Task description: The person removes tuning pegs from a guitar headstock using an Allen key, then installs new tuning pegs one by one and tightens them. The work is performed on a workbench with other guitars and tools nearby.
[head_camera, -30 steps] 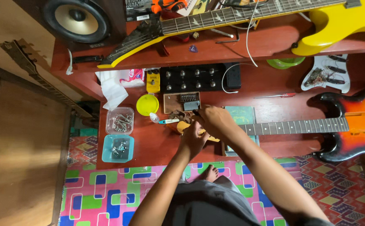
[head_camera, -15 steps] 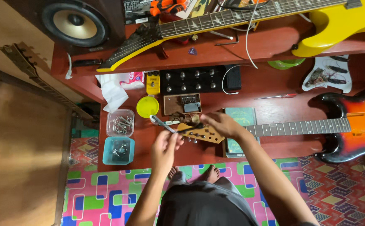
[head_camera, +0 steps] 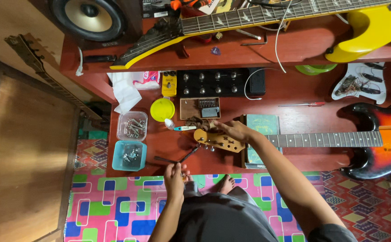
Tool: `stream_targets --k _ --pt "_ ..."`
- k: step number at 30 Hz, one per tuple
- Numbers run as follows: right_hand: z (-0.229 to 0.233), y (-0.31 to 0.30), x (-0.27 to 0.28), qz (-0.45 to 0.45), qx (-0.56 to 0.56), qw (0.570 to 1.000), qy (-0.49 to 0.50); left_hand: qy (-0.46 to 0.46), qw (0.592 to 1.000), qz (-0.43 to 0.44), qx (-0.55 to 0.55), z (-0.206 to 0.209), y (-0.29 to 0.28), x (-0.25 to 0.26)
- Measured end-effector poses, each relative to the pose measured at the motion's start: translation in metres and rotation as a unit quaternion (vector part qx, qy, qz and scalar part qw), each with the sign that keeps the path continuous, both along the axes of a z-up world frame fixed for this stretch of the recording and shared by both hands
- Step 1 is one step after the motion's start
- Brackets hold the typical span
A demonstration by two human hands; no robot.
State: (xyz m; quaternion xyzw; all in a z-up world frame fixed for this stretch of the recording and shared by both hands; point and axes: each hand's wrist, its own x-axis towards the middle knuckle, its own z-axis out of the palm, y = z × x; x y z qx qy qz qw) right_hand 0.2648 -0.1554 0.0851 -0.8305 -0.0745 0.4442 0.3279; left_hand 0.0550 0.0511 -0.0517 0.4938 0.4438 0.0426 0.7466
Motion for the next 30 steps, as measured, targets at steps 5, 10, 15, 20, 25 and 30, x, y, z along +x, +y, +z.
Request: stream_targets --k 5,10,15,20,25,30 --pt "0.019 0.009 -0.012 0.005 -0.051 0.999 -0.001 0.006 0.999 -0.026 0.038 0.018 -0.004 0.025" --pt "-0.055 -0.005 0.007 0.022 -0.095 0.994 -0.042 -0.009 0.995 -0.045 0.091 0.001 -0.007 0.043" --pt "-0.039 -0.001 0.003 0.038 -0.039 0.991 -0.120 0.059 0.936 -0.126 0.325 0.002 -0.009 0.043" --pt "-0.035 -0.005 -0.005 0.041 -0.058 0.991 -0.110 0.074 0.875 -0.154 0.452 0.012 -0.006 0.056" --pt "-0.018 -0.009 -0.035 0.023 -0.046 0.973 -0.225 0.053 0.815 -0.178 0.548 0.009 -0.005 0.053" --pt "-0.011 -0.045 -0.135 -0.286 0.035 0.927 -0.242 0.008 0.752 -0.210 0.625 0.019 -0.004 0.053"
